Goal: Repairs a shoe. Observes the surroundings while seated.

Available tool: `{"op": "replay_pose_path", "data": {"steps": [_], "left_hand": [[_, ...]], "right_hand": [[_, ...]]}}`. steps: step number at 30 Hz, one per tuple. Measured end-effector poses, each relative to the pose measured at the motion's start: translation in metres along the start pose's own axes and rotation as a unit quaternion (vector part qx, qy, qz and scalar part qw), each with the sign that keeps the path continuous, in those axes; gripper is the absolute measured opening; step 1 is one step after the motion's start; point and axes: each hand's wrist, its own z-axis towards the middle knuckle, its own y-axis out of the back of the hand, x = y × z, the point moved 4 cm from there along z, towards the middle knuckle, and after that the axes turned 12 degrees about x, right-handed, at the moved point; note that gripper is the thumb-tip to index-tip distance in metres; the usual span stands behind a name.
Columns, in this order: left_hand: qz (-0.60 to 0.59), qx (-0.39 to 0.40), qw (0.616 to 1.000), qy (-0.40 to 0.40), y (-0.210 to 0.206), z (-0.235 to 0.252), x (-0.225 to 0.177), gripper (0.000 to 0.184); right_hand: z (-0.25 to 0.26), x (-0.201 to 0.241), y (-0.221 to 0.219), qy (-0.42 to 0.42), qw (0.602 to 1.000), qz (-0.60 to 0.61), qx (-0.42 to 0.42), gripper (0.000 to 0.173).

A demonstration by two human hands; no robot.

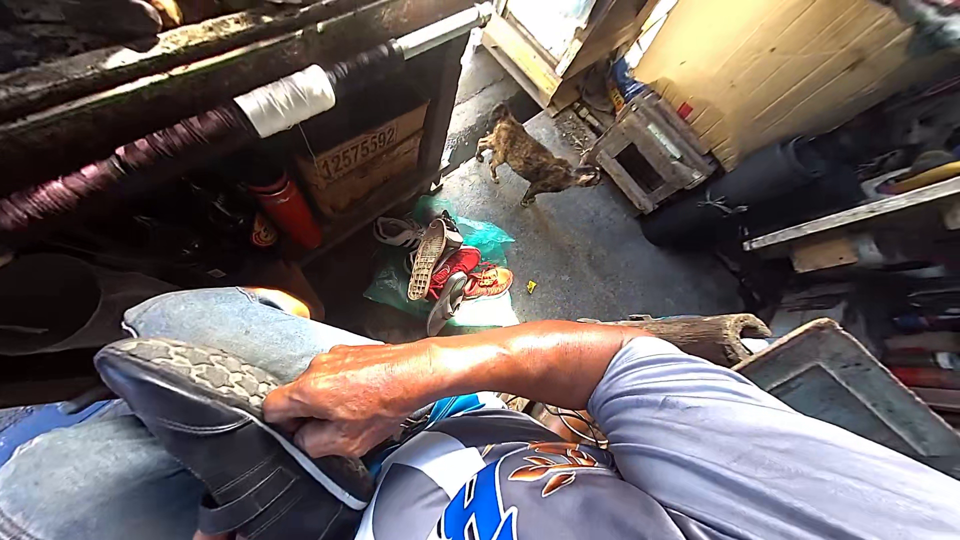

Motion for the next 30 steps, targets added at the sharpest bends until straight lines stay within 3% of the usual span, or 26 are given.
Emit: {"op": "replay_pose_path", "data": {"steps": [5,8,15,18,21,26,30], "left_hand": [[0.057,-0.050,0.993,-0.094,-0.007,0.018,-0.002,0.026],[0.038,-0.067,0.992,-0.096,-0.022,0.024,-0.013,0.030],[-0.014,-0.049,0.997,-0.064,-0.007,0.022,-0.002,0.028],[-0.011,-0.037,0.996,-0.079,-0.017,0.022,0.000,0.030],[-0.002,-0.045,0.993,-0.108,-0.021,0.026,0.005,0.028],[0.053,-0.085,0.988,-0.117,-0.030,0.028,0.006,0.035],[0.065,-0.064,0.987,-0.132,-0.038,0.031,0.003,0.049]], "right_hand": [[0.000,0.000,0.000,-0.003,1.000,-0.001,0.000,0.013],[0.000,0.000,-0.001,-0.002,1.000,-0.005,-0.001,0.014],[0.001,0.001,-0.004,0.009,1.000,0.006,0.001,0.014],[-0.007,-0.002,-0.006,0.021,0.999,0.021,-0.024,0.014],[-0.014,-0.012,-0.016,0.018,0.995,-0.049,-0.079,0.011],[-0.024,-0.026,-0.021,0.030,0.992,-0.062,-0.109,0.020],[-0.031,-0.030,-0.022,0.030,0.991,-0.047,-0.124,0.022]]}}
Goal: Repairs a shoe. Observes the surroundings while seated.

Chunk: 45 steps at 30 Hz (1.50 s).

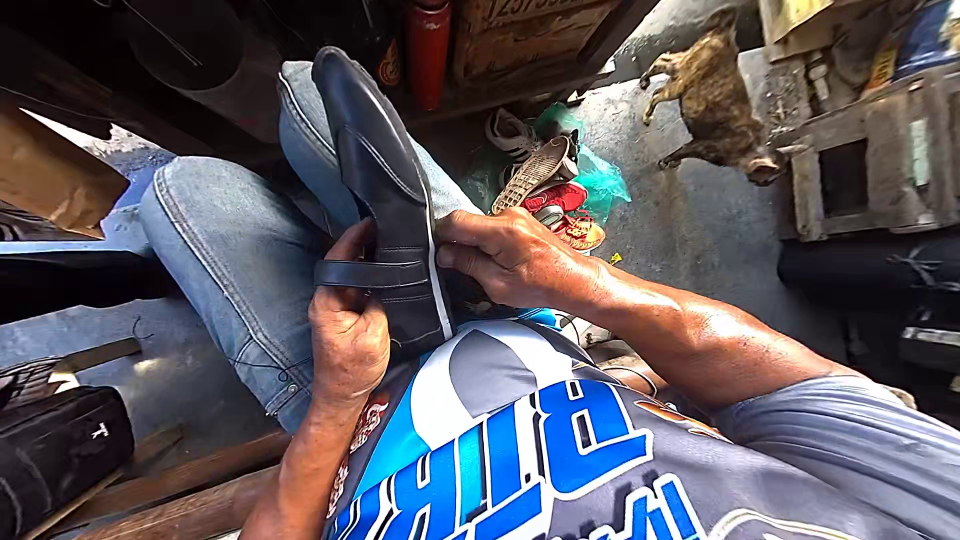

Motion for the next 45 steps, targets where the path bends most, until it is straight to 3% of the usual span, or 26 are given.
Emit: {"op": "replay_pose_path", "data": {"steps": [3,8,14,20,25,28,34,39,41,45], "left_hand": [[0.010,0.011,1.000,-0.008,-0.004,0.000,-0.001,0.049],[0.039,0.014,0.999,0.025,-0.002,-0.006,0.003,0.027],[0.014,0.015,1.000,0.019,0.000,-0.009,0.004,0.030],[0.026,0.008,1.000,0.006,0.000,-0.004,0.004,0.033],[0.011,0.028,1.000,0.006,-0.003,0.003,0.000,0.058],[0.030,0.029,0.999,0.018,-0.005,0.004,0.000,0.059],[0.068,0.056,0.996,-0.001,-0.012,0.002,-0.002,0.056],[0.053,0.053,0.996,0.049,-0.010,0.005,0.003,0.067],[0.047,0.060,0.996,0.047,-0.009,0.004,0.004,0.060],[-0.062,0.007,0.996,0.062,0.005,0.000,0.010,0.034]], "right_hand": [[-0.004,-0.002,0.001,0.005,1.000,0.016,-0.013,0.020],[-0.003,-0.005,0.003,0.010,1.000,0.013,-0.003,0.020],[0.013,0.004,0.018,-0.001,0.989,0.048,0.141,0.017],[0.003,0.004,0.012,0.016,0.992,-0.108,0.058,0.023],[-0.006,0.000,0.008,0.011,0.998,-0.063,0.004,0.022],[-0.010,-0.003,0.004,0.001,0.999,-0.027,-0.032,0.020],[-0.021,-0.017,0.018,-0.025,0.988,-0.143,-0.052,0.022],[-0.030,-0.055,0.045,-0.127,0.973,-0.055,-0.184,0.022],[-0.036,-0.066,0.048,-0.137,0.967,-0.035,-0.214,0.022],[-0.035,-0.049,0.037,-0.101,0.980,0.116,-0.130,0.021]]}}
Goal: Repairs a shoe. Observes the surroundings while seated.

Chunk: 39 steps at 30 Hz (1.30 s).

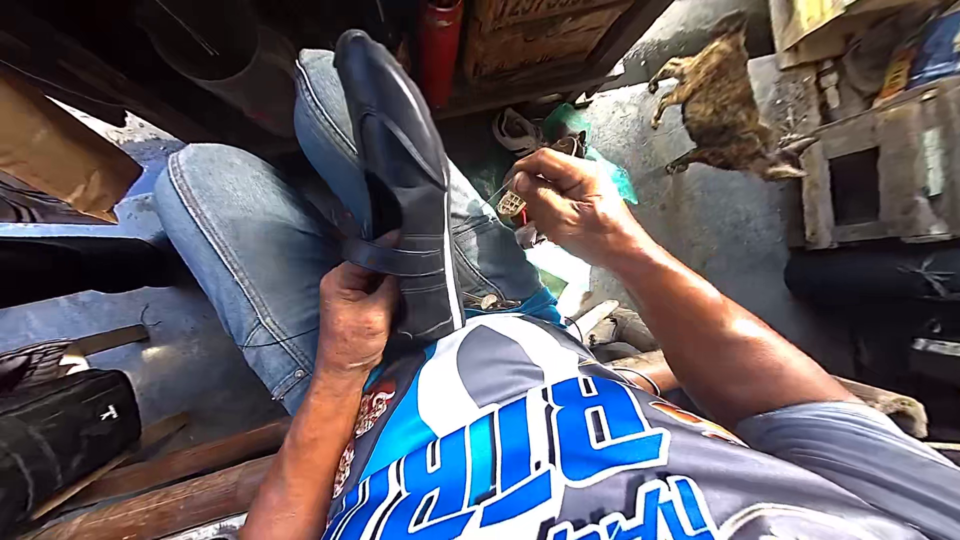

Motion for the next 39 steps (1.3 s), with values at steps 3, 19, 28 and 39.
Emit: {"op": "replay_pose_path", "data": {"steps": [3,19,28,39], "left_hand": [[-0.013,-0.047,0.999,-0.001,0.009,-0.004,0.000,0.024],[0.439,0.050,0.895,0.055,0.038,-0.028,-0.030,0.015],[0.471,-0.037,0.881,-0.001,0.098,-0.024,-0.081,0.035],[0.067,0.323,0.929,0.168,0.047,0.034,-0.043,0.020]], "right_hand": [[0.001,0.014,-0.014,0.014,0.976,0.204,0.076,0.027],[0.005,0.047,-0.048,0.133,0.949,0.053,0.279,0.027],[0.007,0.039,-0.041,0.030,0.995,-0.068,0.061,0.040],[0.000,0.034,-0.045,0.044,0.995,-0.047,0.080,0.037]]}}
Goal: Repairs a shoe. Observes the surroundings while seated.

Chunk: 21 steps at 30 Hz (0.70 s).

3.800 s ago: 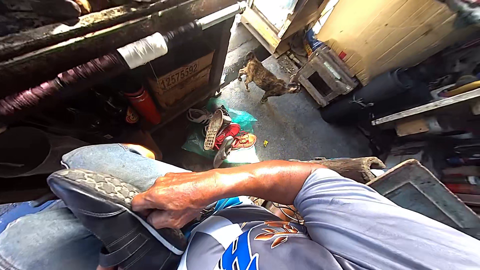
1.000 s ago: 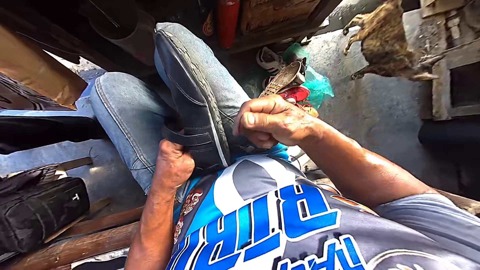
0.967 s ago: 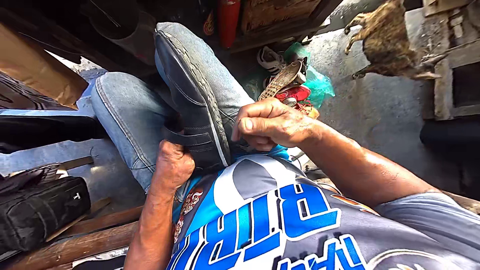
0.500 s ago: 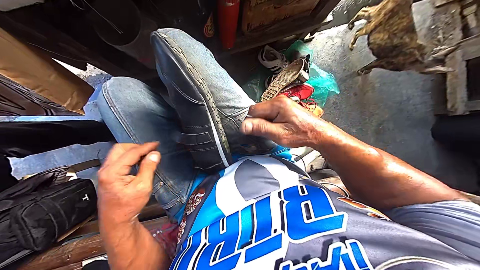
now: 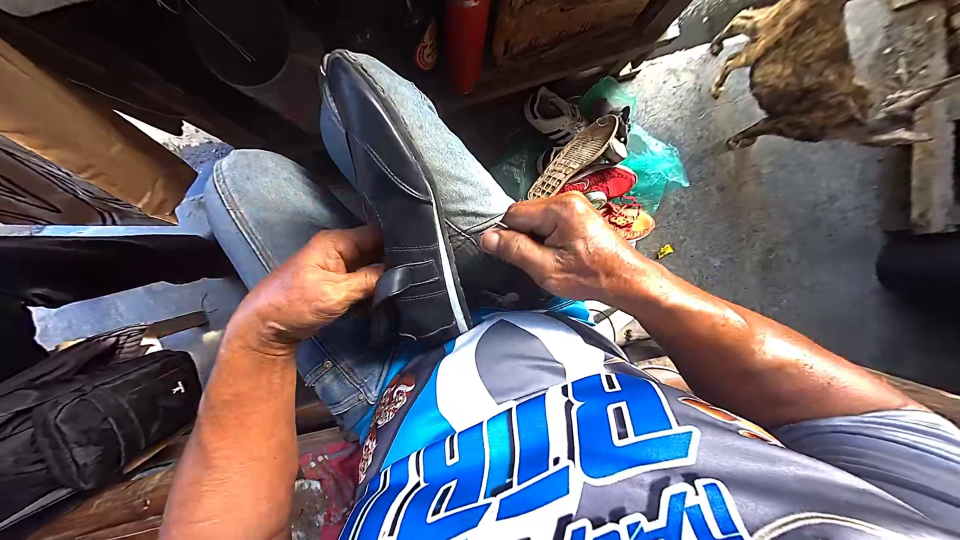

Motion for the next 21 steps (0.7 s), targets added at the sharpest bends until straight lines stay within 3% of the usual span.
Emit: {"op": "replay_pose_path", "data": {"steps": [8,11,15,18,21], "left_hand": [[0.087,-0.027,0.995,-0.041,-0.003,0.000,-0.001,0.023],[-0.005,-0.029,0.998,-0.051,-0.006,0.000,0.002,0.014],[-0.206,0.065,0.976,-0.013,-0.014,0.006,0.008,0.014],[-0.197,0.089,0.976,0.017,-0.024,0.010,0.007,0.017],[-0.133,0.078,0.988,-0.032,-0.021,0.010,0.006,0.009]], "right_hand": [[0.002,-0.002,0.000,-0.085,0.994,-0.072,0.023,0.031],[0.002,-0.002,0.004,-0.073,0.995,-0.060,0.032,0.037],[-0.001,-0.002,0.010,-0.063,0.995,-0.074,-0.001,0.039],[-0.002,-0.002,0.012,-0.075,0.990,-0.118,-0.013,0.034],[-0.002,-0.001,0.013,-0.085,0.986,-0.144,-0.005,0.031]]}}
